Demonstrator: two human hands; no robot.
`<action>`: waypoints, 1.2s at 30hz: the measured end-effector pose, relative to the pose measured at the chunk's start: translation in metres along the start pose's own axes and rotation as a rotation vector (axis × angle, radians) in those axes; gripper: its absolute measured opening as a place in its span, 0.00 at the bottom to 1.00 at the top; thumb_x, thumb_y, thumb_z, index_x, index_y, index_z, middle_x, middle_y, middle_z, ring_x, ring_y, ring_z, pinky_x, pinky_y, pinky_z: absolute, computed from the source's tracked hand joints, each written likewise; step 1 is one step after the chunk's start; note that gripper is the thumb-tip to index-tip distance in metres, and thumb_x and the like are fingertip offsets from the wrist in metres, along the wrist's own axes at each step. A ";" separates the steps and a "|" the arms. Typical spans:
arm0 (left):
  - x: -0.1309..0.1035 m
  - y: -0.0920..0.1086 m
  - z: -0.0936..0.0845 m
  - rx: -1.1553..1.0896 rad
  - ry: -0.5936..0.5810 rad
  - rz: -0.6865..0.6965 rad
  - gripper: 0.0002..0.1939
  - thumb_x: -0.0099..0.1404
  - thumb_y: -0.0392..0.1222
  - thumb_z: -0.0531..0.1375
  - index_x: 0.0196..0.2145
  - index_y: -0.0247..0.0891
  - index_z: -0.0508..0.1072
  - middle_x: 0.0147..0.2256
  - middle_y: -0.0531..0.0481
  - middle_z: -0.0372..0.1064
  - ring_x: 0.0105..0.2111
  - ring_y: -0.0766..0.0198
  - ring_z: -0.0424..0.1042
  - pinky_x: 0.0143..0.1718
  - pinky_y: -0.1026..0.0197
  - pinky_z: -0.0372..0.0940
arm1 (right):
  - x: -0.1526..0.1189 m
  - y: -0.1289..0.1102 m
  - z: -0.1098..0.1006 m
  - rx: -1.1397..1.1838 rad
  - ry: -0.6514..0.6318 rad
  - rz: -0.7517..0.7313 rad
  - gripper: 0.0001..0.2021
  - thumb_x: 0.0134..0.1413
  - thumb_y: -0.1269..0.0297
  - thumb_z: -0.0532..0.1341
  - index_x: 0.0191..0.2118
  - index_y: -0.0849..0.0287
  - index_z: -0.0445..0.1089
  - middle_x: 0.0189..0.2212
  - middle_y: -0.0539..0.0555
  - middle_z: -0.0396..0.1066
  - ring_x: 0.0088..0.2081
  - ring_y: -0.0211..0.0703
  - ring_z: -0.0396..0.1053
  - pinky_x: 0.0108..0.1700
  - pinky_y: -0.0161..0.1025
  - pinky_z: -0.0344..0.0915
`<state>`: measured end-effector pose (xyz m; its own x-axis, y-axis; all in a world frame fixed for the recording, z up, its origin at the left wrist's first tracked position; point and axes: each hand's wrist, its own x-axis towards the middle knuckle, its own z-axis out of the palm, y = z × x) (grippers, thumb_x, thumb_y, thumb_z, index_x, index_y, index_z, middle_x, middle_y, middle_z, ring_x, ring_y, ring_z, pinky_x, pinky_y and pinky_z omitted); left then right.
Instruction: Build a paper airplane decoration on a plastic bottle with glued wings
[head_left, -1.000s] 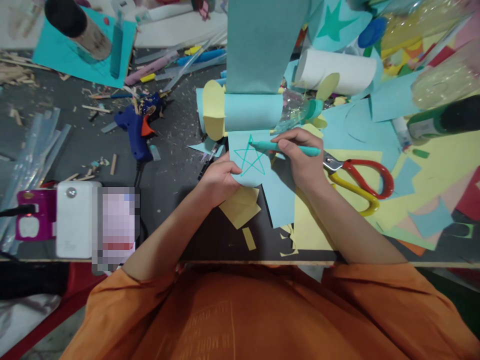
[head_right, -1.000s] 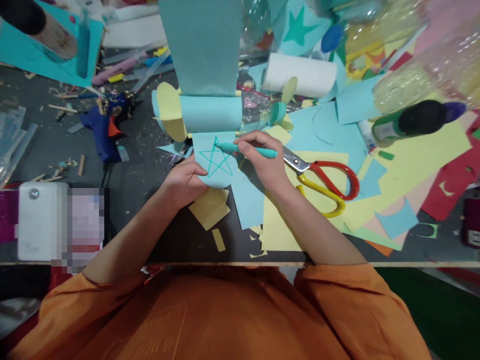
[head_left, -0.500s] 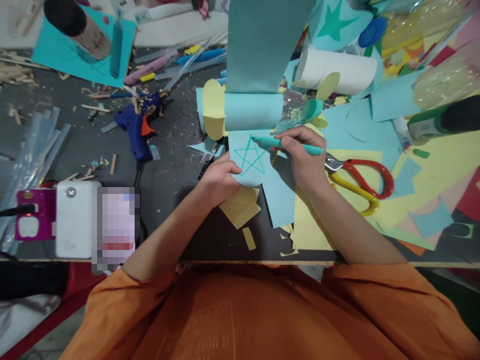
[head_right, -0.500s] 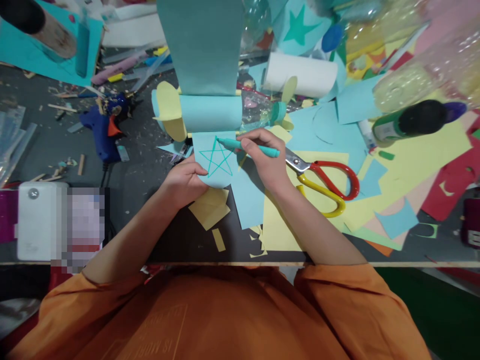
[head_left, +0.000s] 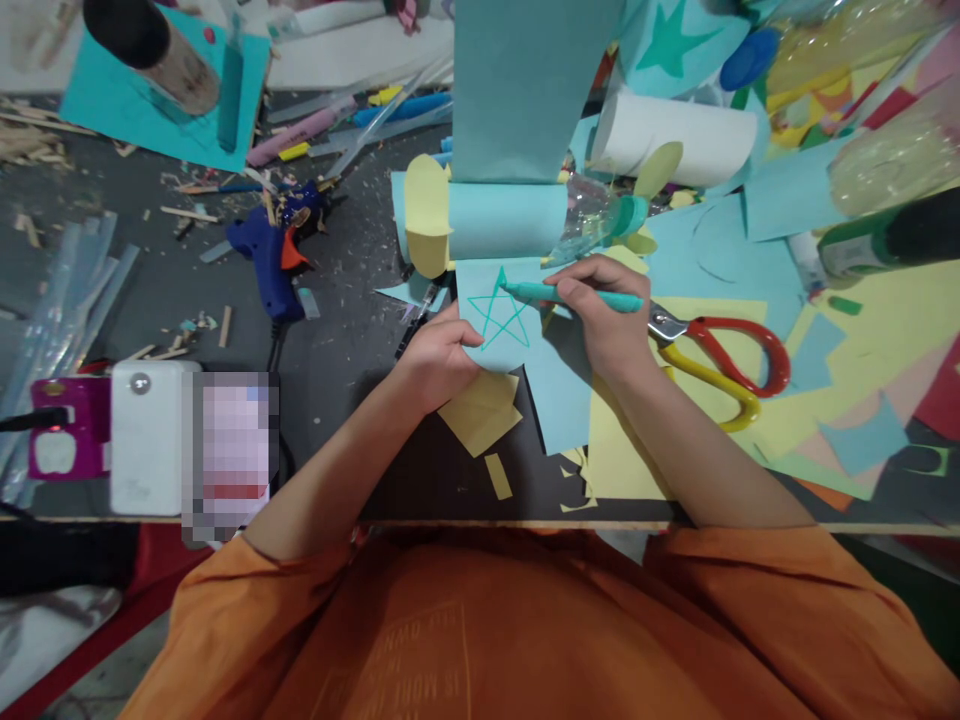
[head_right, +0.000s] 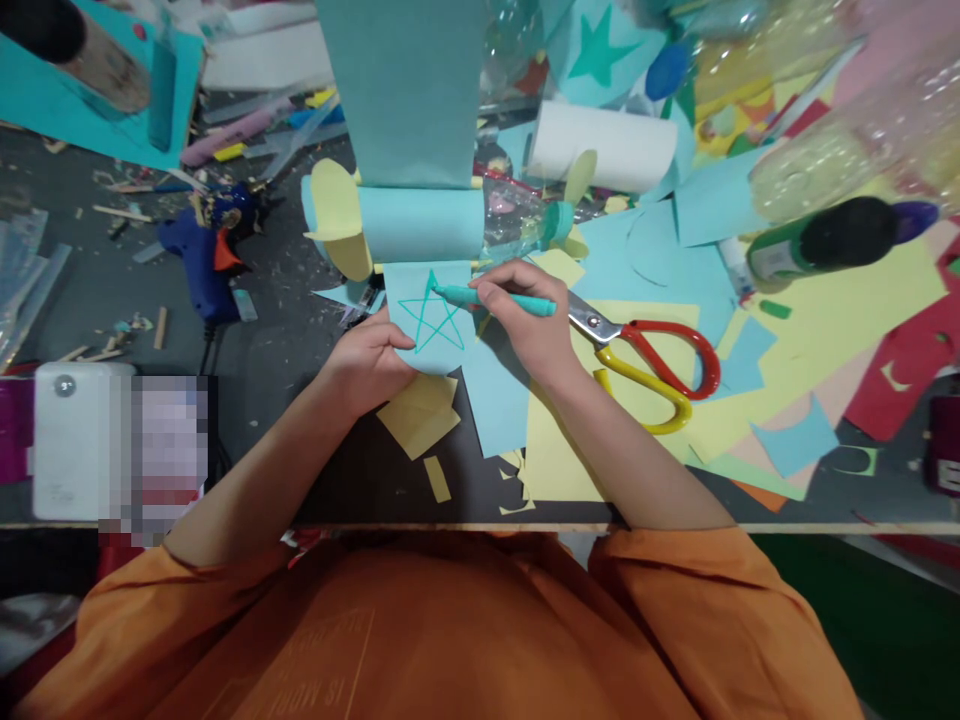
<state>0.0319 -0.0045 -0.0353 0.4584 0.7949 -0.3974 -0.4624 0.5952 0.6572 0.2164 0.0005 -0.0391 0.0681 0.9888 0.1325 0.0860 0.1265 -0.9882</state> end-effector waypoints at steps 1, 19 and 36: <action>0.000 0.000 0.000 0.011 0.000 0.009 0.33 0.46 0.31 0.56 0.53 0.36 0.70 0.54 0.45 0.74 0.64 0.48 0.63 0.64 0.48 0.59 | 0.000 0.000 0.000 -0.004 -0.006 0.004 0.05 0.53 0.63 0.65 0.27 0.53 0.73 0.25 0.45 0.73 0.28 0.38 0.73 0.34 0.42 0.71; -0.003 0.002 0.002 0.045 0.077 -0.026 0.22 0.46 0.33 0.57 0.41 0.38 0.72 0.43 0.45 0.78 0.57 0.48 0.70 0.56 0.49 0.67 | -0.003 0.000 0.000 0.159 0.030 -0.039 0.10 0.59 0.52 0.63 0.38 0.48 0.79 0.36 0.48 0.77 0.35 0.42 0.78 0.41 0.44 0.75; -0.005 0.003 0.005 0.056 0.073 -0.029 0.25 0.46 0.33 0.57 0.45 0.35 0.72 0.50 0.45 0.76 0.58 0.46 0.68 0.57 0.49 0.66 | -0.003 -0.003 0.001 -0.065 -0.096 -0.086 0.03 0.54 0.60 0.67 0.34 0.51 0.75 0.33 0.48 0.75 0.32 0.39 0.71 0.33 0.41 0.69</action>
<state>0.0320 -0.0074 -0.0285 0.4133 0.7854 -0.4608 -0.4061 0.6119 0.6787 0.2153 -0.0023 -0.0367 -0.0378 0.9780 0.2049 0.1520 0.2083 -0.9662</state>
